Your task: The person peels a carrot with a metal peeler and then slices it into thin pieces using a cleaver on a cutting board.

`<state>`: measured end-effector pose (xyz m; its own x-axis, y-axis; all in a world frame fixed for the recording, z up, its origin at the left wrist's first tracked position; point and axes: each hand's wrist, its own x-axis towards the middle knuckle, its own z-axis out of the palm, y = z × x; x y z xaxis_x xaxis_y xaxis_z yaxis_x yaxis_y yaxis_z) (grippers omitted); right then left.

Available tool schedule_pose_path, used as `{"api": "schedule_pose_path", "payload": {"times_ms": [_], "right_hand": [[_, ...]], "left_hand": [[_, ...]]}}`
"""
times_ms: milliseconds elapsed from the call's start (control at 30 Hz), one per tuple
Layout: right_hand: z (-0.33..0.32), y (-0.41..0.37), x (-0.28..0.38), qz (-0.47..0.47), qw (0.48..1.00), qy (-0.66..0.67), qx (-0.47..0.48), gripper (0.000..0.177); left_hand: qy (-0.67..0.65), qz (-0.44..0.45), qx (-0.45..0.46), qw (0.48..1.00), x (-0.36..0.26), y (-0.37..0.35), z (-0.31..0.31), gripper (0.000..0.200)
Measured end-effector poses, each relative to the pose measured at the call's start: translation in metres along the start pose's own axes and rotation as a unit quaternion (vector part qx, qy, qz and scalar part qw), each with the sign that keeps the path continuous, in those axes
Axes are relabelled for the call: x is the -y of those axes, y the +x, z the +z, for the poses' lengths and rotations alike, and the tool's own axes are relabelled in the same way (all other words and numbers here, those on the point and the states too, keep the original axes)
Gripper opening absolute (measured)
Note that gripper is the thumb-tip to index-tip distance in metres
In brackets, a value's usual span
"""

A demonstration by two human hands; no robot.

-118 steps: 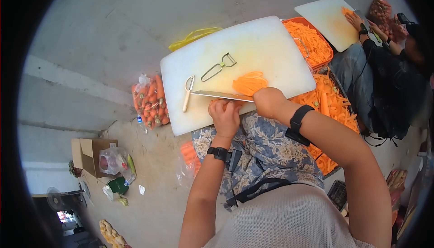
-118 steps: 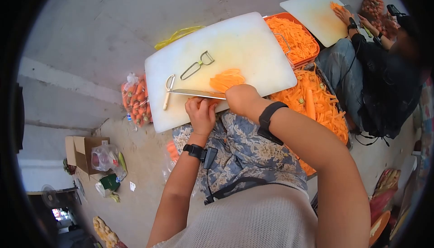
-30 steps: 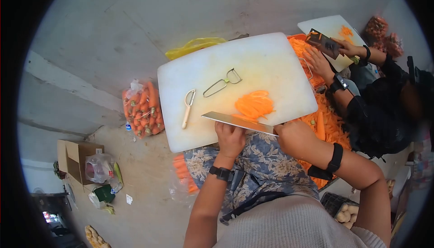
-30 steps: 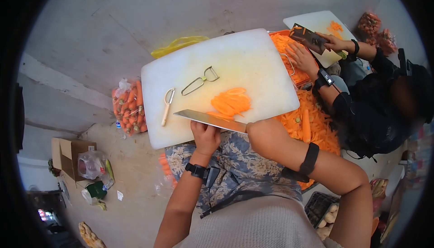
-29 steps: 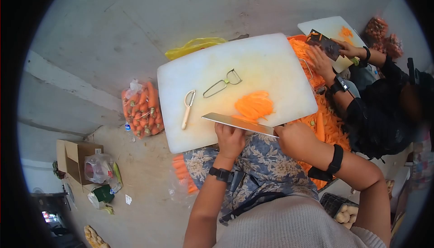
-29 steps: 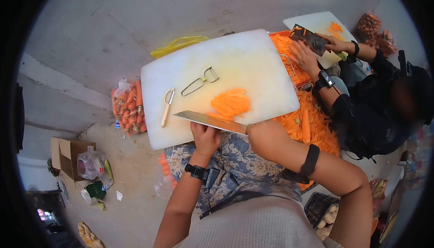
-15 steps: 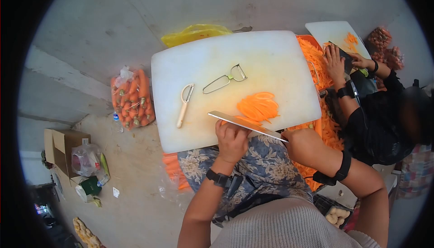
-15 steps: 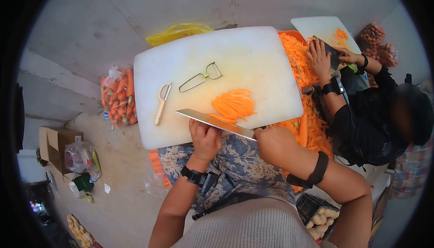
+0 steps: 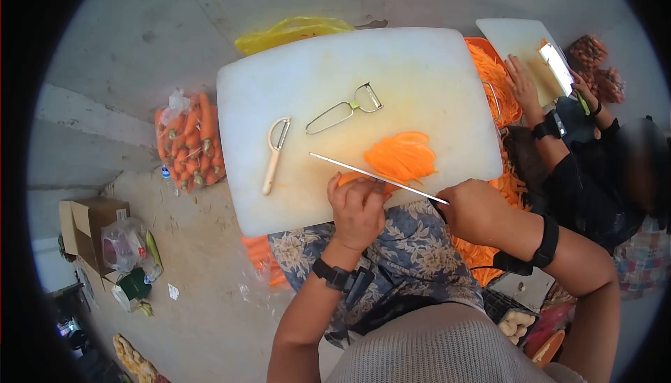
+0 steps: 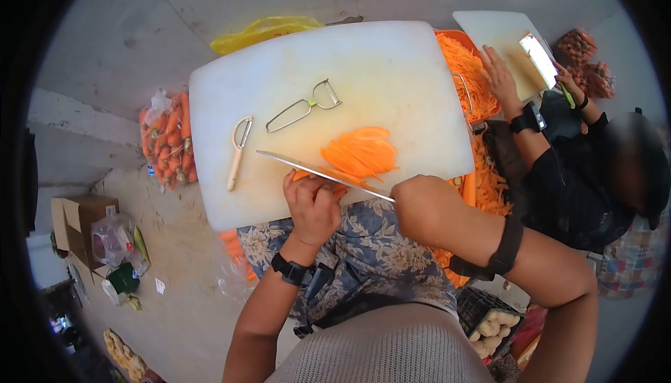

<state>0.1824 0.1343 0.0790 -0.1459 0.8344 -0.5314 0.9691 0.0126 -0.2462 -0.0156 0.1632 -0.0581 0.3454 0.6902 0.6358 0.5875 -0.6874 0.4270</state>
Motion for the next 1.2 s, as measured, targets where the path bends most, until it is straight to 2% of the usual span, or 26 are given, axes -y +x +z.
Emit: {"api": "schedule_pose_path", "payload": {"times_ms": [300,400,467,567,700,800,1000,1200], "right_hand": [[-0.001,0.011,0.006,0.001,1.0,0.009,0.007,0.017],[-0.007,0.011,0.013,-0.003,1.0,0.013,-0.015,0.018],[-0.003,0.014,0.014,0.035,0.999,0.019,0.019,0.011],[0.01,0.005,0.007,-0.03,0.998,0.022,-0.046,0.016],[0.015,-0.001,0.007,-0.048,0.996,0.021,-0.069,0.021],[0.013,-0.002,0.009,-0.055,0.996,0.029,-0.062,0.024],[0.01,0.004,0.015,-0.027,0.998,0.028,-0.057,0.017],[-0.007,0.005,0.031,-0.006,1.0,0.003,-0.008,0.015]], "left_hand": [[0.023,-0.011,-0.004,1.0,0.001,0.003,0.002,0.024],[0.031,0.01,0.012,0.999,-0.001,0.008,-0.003,0.022],[0.037,0.012,0.018,0.999,-0.001,0.003,-0.004,0.021],[0.046,0.013,0.008,0.999,-0.001,0.001,-0.001,0.02],[0.045,0.012,0.002,0.999,0.003,-0.004,0.002,0.021],[0.052,0.019,0.003,0.998,0.005,-0.005,0.003,0.019],[0.043,0.028,-0.01,0.999,0.006,-0.002,0.006,0.018],[0.03,0.027,-0.011,0.999,0.006,-0.005,0.006,0.019]]}}
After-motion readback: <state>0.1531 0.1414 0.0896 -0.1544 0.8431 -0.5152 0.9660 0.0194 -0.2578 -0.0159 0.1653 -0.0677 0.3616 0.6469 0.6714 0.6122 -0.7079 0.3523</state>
